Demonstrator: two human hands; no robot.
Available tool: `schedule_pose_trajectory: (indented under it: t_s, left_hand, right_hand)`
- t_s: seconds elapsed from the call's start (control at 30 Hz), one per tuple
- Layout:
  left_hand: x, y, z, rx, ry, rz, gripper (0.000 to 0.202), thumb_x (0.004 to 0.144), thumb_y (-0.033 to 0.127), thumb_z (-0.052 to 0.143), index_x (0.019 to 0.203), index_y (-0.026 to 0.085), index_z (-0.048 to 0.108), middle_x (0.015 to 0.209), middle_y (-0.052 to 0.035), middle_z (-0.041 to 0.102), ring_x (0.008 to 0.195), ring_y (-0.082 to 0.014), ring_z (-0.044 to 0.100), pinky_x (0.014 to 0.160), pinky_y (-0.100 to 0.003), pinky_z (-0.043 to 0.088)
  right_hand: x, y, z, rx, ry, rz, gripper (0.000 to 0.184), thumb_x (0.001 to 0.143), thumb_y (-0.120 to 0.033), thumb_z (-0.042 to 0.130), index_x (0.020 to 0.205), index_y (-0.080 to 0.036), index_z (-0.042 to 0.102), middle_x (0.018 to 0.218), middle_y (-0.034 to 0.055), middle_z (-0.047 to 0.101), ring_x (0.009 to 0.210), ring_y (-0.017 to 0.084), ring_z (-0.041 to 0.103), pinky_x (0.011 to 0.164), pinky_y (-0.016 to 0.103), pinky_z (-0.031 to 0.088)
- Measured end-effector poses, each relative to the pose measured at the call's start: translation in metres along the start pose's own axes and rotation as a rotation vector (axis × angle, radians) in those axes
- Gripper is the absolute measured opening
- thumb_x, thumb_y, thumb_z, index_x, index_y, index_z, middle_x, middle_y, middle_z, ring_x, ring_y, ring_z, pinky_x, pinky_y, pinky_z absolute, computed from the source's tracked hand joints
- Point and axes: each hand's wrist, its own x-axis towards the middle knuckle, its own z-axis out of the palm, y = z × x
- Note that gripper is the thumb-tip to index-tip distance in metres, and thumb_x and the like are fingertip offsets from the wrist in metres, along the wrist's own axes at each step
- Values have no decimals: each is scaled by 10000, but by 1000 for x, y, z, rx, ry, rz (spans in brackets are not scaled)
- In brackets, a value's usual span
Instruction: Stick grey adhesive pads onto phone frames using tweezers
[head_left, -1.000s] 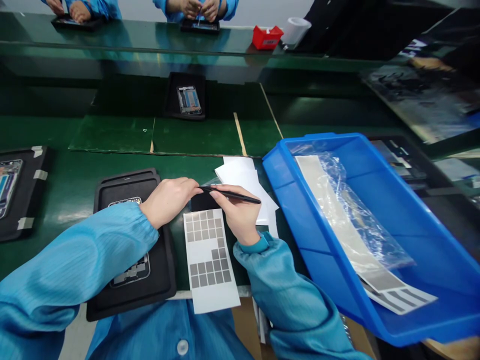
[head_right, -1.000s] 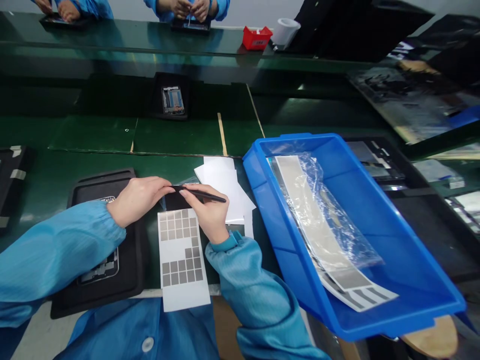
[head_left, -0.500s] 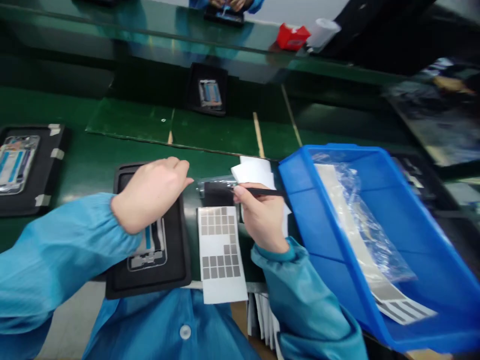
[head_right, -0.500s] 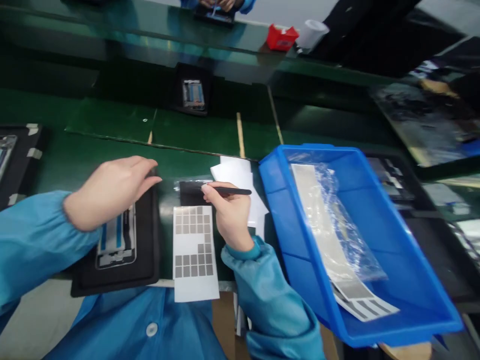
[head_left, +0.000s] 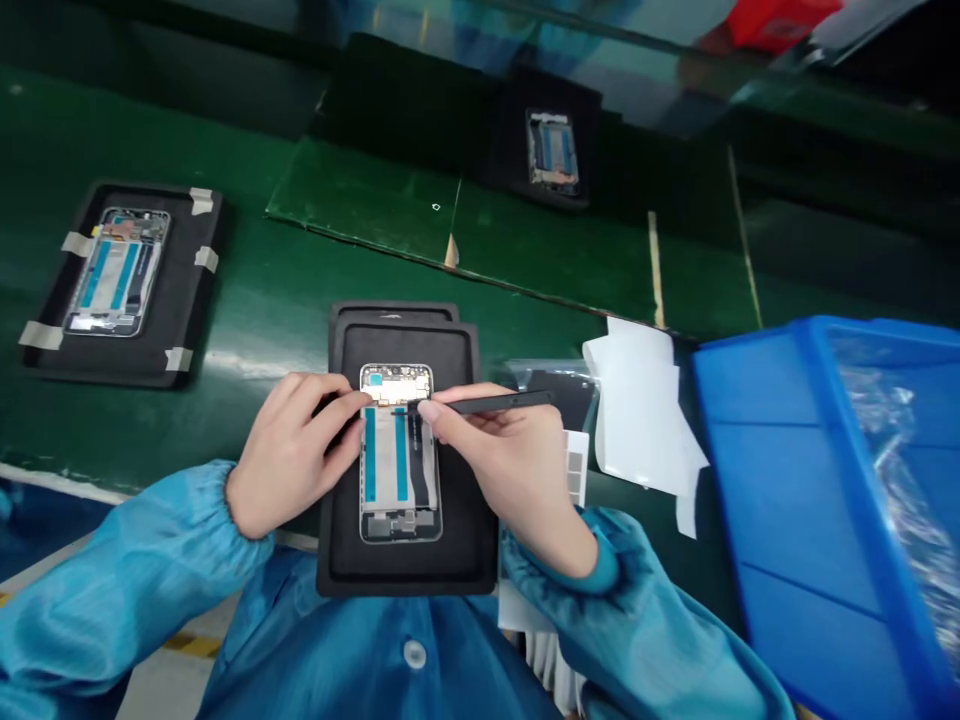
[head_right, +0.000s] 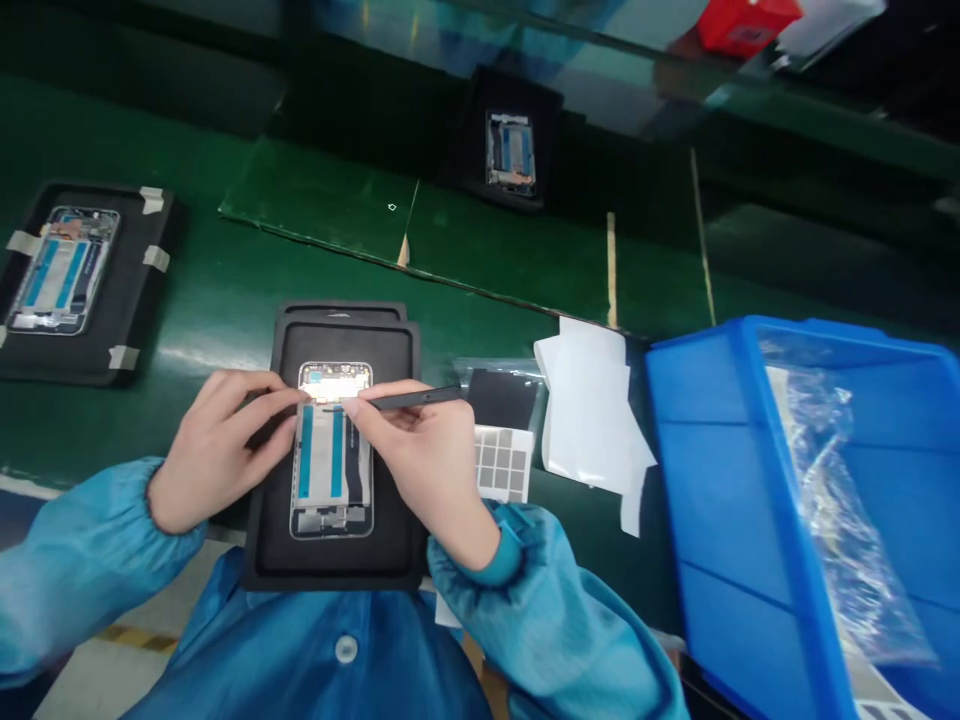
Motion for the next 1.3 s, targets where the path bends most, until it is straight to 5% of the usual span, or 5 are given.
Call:
schedule_pose_trajectory:
  t_s: [0.3, 1.3]
  left_hand:
    - [1, -1, 2, -4, -32, 4, 294, 915, 168, 579, 1197, 131, 654, 1140, -129, 626, 1053, -273, 532, 931, -440, 508]
    - [0, -1, 2, 40, -52, 27, 323, 913, 170, 574, 1226, 130, 642, 1147, -138, 617, 1059, -287, 531, 932, -461, 516]
  right_hand:
    - [5, -2, 13, -145, 65, -33, 142, 728, -302, 842, 780, -191, 771, 756, 40, 790, 691, 212, 765, 608, 283, 640]
    - [7, -1, 14, -225, 46, -82, 119, 757, -307, 823, 796, -205, 776, 784, 37, 793, 688, 199, 756, 594, 280, 635]
